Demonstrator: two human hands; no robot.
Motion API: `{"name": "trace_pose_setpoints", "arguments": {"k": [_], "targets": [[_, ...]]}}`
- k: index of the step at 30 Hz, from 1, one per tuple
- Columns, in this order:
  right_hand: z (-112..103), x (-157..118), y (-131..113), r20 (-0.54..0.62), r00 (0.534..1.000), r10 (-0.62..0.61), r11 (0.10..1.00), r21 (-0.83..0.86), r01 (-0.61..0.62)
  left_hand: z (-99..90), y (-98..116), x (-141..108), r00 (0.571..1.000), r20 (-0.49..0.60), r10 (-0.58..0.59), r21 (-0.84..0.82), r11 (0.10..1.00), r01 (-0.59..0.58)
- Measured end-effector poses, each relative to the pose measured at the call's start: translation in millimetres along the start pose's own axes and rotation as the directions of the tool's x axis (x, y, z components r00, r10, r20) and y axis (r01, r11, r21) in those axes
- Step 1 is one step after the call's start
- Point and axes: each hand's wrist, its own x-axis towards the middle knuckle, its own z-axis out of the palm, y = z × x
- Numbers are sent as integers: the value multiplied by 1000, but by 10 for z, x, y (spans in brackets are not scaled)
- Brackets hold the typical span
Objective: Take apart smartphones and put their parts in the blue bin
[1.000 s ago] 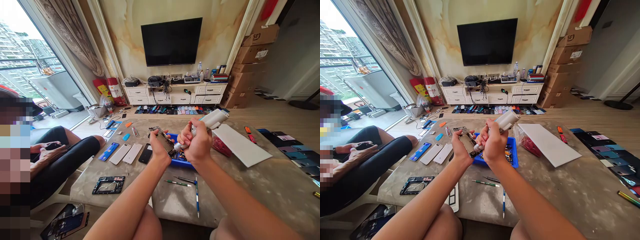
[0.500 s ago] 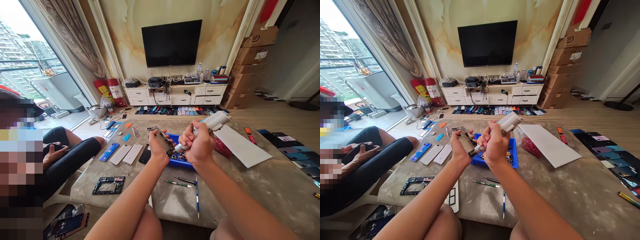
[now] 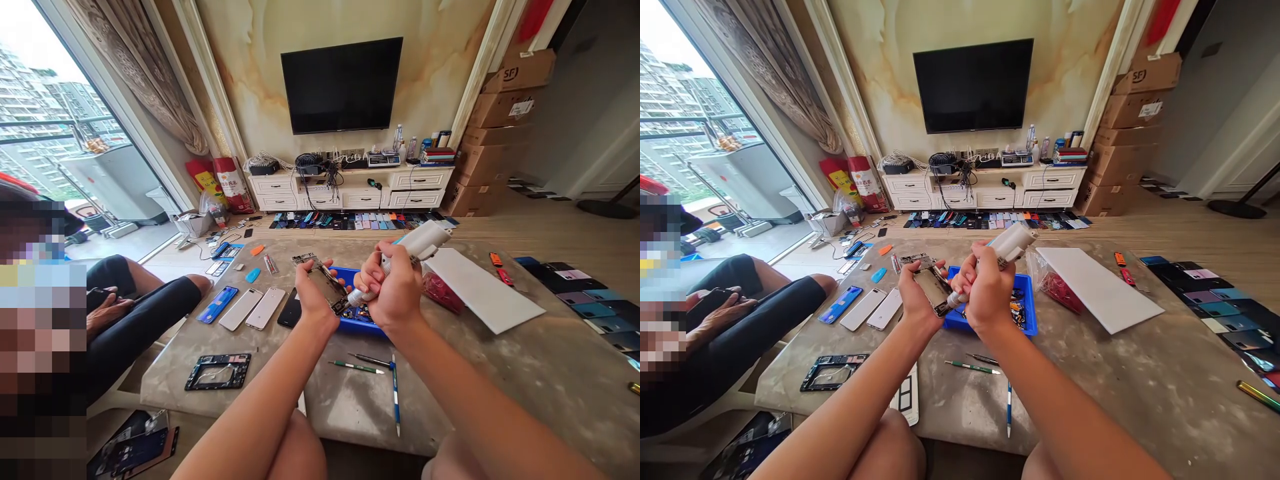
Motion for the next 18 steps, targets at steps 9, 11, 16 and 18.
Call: {"name": "trace_pose_setpoints", "arguments": {"k": [9,11,16,18], "targets": [[27,-26,-4,129,991,42,999,-9,-41,-50,0,-4,999,-31,32,-18,999,-32],[25,-37,-17,134,990,32,999,-9,-31,-45,-2,-6,999,-23,30,-23,999,-31],[13,-72,-42,149,989,9,1000,-14,-7,-13,-2,-33,1000,20,12,-35,999,-12],[17,-82,-56,148,989,6,1000,-14,-4,2,4,-53,999,34,3,-38,999,-2]]}}
